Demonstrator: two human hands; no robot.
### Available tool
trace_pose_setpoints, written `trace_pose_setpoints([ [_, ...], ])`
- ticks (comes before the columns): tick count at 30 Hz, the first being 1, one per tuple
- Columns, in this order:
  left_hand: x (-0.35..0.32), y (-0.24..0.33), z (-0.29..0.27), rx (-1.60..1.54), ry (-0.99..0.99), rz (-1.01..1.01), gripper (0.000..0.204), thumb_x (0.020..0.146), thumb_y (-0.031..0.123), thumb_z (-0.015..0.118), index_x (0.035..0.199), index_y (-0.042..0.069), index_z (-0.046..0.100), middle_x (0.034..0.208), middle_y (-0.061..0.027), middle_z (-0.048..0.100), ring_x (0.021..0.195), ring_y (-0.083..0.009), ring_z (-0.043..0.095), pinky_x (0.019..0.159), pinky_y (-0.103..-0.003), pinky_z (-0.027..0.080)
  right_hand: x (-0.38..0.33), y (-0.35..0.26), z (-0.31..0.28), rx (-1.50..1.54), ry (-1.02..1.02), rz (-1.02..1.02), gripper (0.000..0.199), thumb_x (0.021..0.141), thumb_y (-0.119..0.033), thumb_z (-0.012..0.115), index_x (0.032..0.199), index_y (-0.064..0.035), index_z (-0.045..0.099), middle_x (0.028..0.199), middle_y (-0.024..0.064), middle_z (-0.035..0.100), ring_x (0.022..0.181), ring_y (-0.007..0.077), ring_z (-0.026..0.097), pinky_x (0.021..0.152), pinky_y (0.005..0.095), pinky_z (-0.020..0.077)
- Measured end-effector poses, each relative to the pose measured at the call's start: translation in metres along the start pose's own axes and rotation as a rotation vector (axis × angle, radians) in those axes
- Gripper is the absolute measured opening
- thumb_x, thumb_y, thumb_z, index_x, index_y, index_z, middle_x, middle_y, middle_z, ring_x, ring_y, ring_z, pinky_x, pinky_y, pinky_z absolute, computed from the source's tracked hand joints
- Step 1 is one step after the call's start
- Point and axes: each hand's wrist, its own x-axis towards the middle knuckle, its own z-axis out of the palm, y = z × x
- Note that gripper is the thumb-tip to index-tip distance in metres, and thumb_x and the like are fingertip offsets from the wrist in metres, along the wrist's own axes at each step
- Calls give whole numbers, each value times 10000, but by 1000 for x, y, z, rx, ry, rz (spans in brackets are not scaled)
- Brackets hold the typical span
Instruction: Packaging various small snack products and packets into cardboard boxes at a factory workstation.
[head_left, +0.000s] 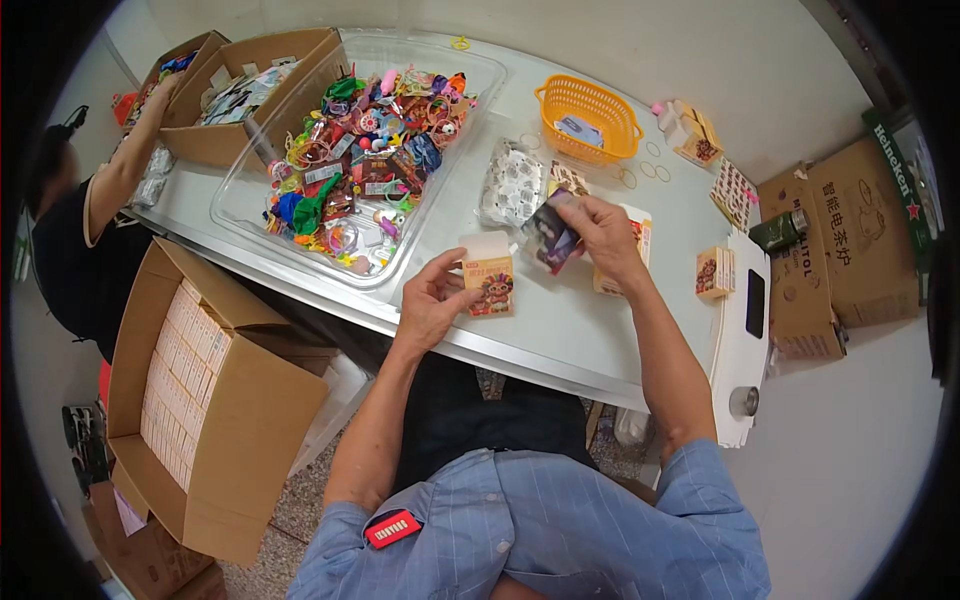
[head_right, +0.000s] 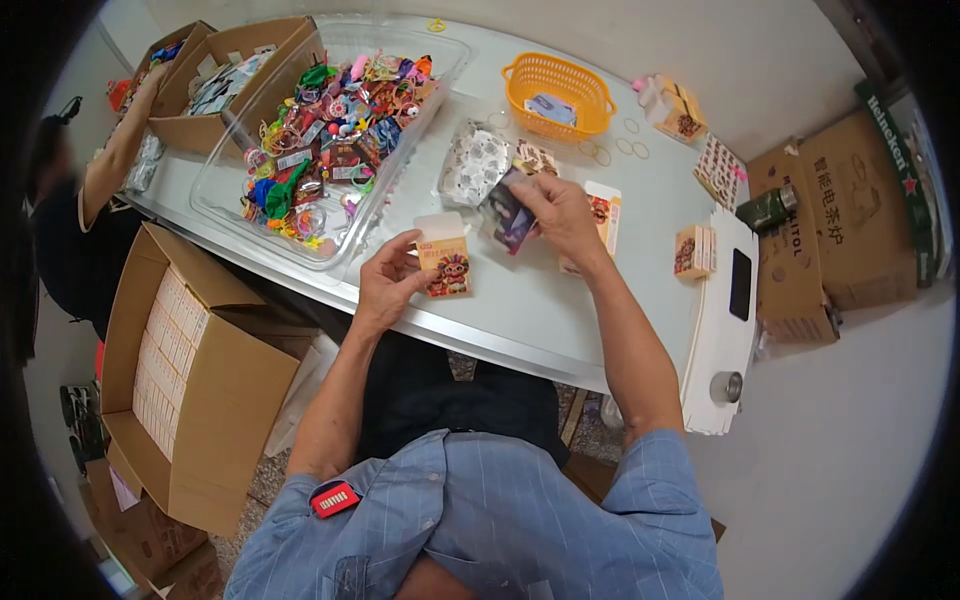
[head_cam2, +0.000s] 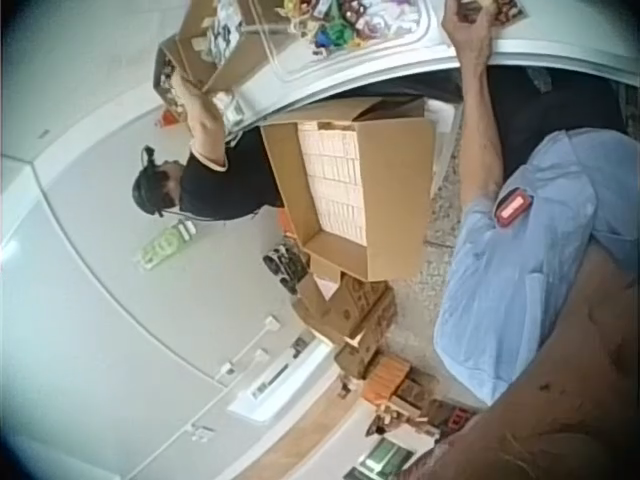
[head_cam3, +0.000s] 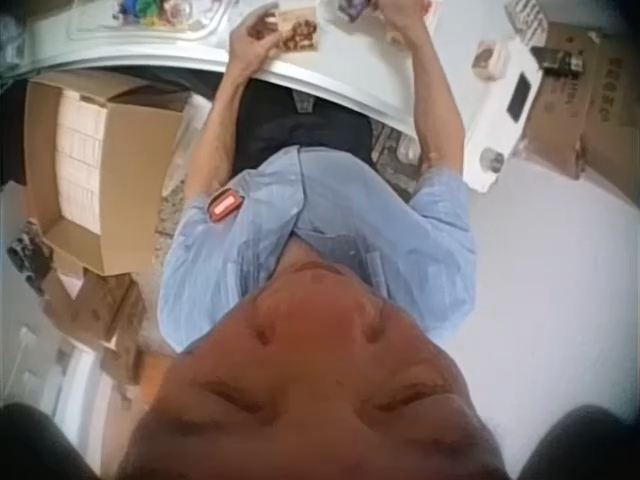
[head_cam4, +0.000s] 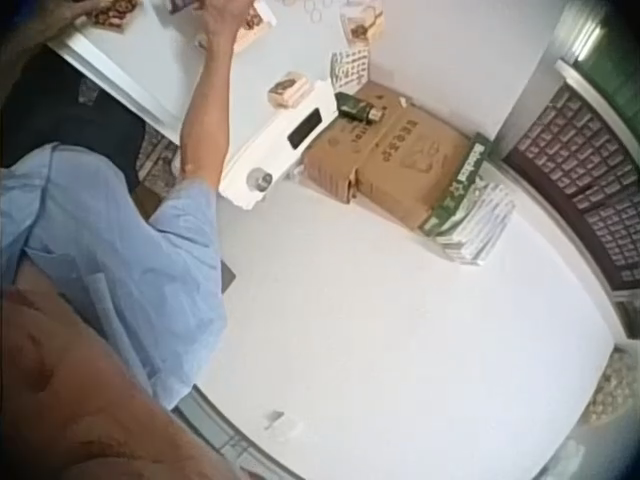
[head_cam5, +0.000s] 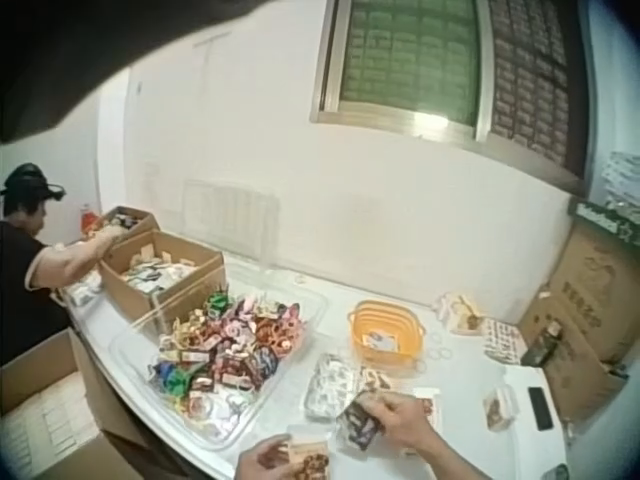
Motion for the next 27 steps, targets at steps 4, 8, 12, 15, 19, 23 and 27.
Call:
trace_pose_setpoints([
  [4,2,-4,0,-12,55,62,635,817,-45,766,1394,-21,502,1046,-140,702,882,-160,690,784,-280,581,-23,4,11,-203,-16,-127,232,972,-225,662,1091,-41,741,845,37,719,705,83,634,603,264,520],
  [8,1,-6,-3,0,43,87,631,822,-38,765,1396,-19,502,1045,-135,703,886,-157,688,786,-282,581,-40,-18,17,-431,-3,-346,222,945,-180,689,1071,-3,739,915,75,709,800,151,633,739,294,508],
  [12,1,-6,-1,3,41,92,623,830,-48,749,1401,-19,500,1061,-127,699,914,-161,684,802,-285,578,-41,-24,11,-454,-6,-353,203,921,-142,705,1068,-7,740,878,74,689,813,173,606,771,320,489],
  [15,0,-4,0,-6,19,70,626,833,-55,742,1408,-16,496,1078,-124,694,937,-164,680,814,-285,576,-42,-20,5,-289,103,-460,194,934,-140,698,1079,-20,746,854,41,684,748,131,583,696,288,482],
  [19,-3,-1,-2,15,-16,38,620,842,-44,738,1414,0,502,1060,-113,697,929,-153,678,790,-275,574,-52,-39,7,-7,176,-289,169,949,-145,693,1053,-25,749,853,5,684,700,78,559,630,234,462],
  [23,-9,-3,1,41,-31,29,596,849,-37,735,1403,12,520,1038,-100,697,898,-142,676,767,-267,570,-58,-46,12,94,89,-295,155,957,-141,689,1043,-20,736,882,-8,693,696,40,552,609,193,451],
  [27,-18,-4,9,88,-54,77,541,866,-12,710,1382,31,553,1051,-124,708,797,-130,687,702,-253,577,-54,-32,25,31,-56,-360,160,949,-119,696,1067,-15,726,897,0,701,752,43,586,663,203,485],
])
